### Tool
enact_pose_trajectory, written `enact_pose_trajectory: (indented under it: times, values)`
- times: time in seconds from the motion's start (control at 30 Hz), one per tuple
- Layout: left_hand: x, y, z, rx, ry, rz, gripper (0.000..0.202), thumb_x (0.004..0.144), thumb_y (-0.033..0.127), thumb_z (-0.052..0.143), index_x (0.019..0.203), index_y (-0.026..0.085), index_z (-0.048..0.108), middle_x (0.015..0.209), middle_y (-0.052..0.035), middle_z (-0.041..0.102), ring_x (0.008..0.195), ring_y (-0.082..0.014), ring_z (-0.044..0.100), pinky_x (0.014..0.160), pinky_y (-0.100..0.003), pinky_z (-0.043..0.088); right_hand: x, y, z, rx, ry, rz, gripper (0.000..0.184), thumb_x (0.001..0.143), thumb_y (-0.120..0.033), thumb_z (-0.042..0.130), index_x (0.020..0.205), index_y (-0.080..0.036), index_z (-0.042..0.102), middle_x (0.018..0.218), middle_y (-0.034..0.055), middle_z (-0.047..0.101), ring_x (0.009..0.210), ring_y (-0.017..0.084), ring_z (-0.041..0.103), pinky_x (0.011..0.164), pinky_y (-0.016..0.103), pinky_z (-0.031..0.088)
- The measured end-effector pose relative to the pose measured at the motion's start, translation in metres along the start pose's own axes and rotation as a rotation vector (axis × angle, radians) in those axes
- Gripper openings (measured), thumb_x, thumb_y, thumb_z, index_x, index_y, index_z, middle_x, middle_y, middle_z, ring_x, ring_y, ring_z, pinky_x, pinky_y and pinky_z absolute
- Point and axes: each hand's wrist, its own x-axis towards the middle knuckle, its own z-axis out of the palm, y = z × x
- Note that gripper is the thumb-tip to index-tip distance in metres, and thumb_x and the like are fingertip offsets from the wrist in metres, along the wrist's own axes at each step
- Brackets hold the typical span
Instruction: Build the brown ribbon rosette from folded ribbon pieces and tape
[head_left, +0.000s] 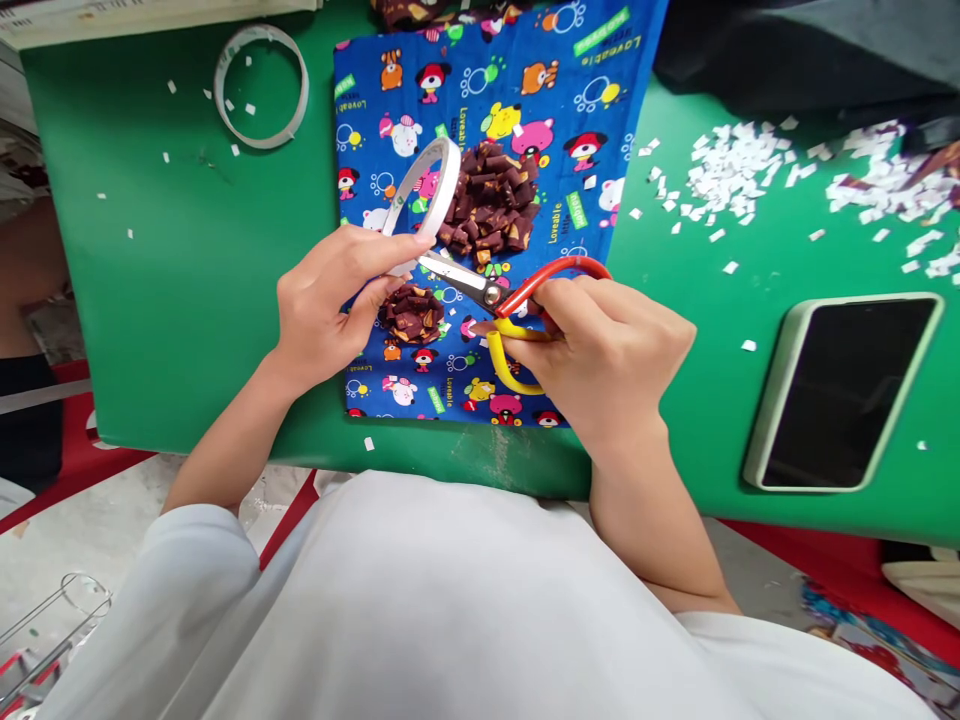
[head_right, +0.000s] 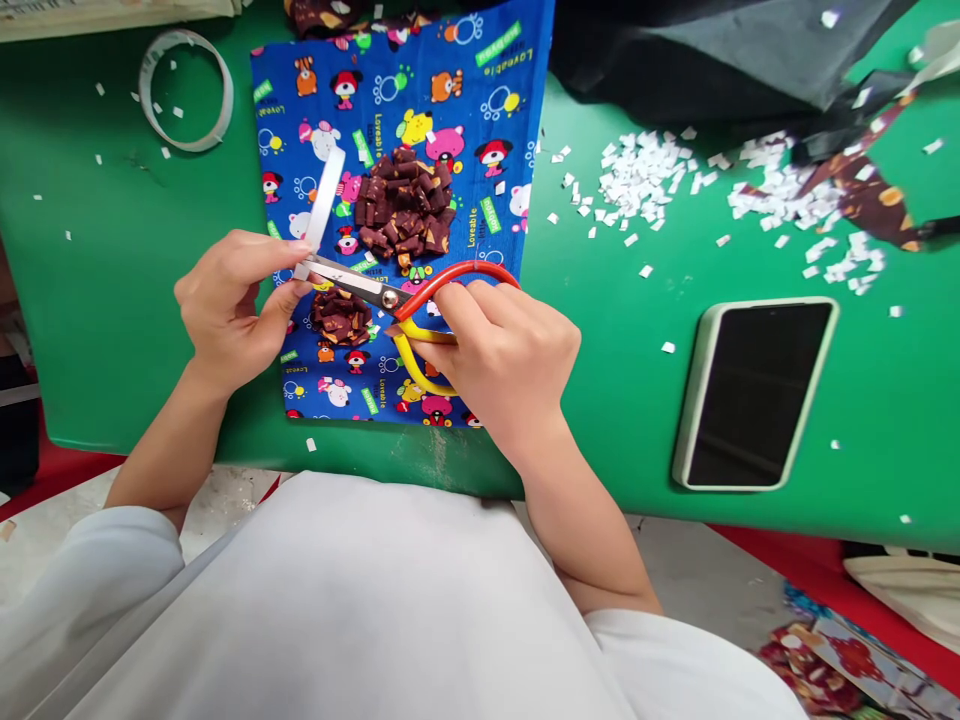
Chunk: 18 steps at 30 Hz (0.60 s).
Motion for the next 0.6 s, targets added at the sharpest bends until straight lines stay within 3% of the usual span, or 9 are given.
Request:
enact_pose_trajectory:
  times: [0.27,0.43,0.6]
  values:
    - [0.0042,0.001,0.0009,0.085,0.121,0.237,0.024,0.095,0.018,0.053,0.116,0.028,0.06,0.099,0.002,0.073,0.087,-0.0111,0.07,0.076,-0.026,0.061,-0.0002,-0.001,-0.0001,-0.08,0.01,-0.005,0.036,0.092,-0.046,0.049,0.065,-0.021,0.052,0.054,-0.0005,0.042,0.054,0.012,0.036,0.053,0.03,0.017]
    - [0.0034,-0.0001,0.0008,0.005,0.043,0.062,0.014,0.096,0.027,0.053,0.106,0.026,0.063,0.094,-0.0006,0.071,0.088,-0.0121,0.069,0.082,-0.028,0.06,-0.0012,-0.0013,0.0014,-0.086,0.04,-0.019,0.035,0.091,-0.044,0.05,0.065,-0.02,0.051,0.054,-0.001,0.039,0.054,0.012,0.034,0.053,0.03,0.017]
    - [0.0002,0.0003,-0.0006,0.058,0.061,0.131,0.019,0.099,0.028,0.047,0.112,0.033,0.06,0.097,0.0026,0.067,0.09,-0.0105,0.068,0.08,-0.026,0.058,-0.002,-0.0013,0.0017,-0.109,0.059,-0.028,0.036,0.09,-0.044,0.051,0.062,-0.02,0.049,0.053,-0.0015,0.038,0.054,0.012,0.033,0.053,0.03,0.017]
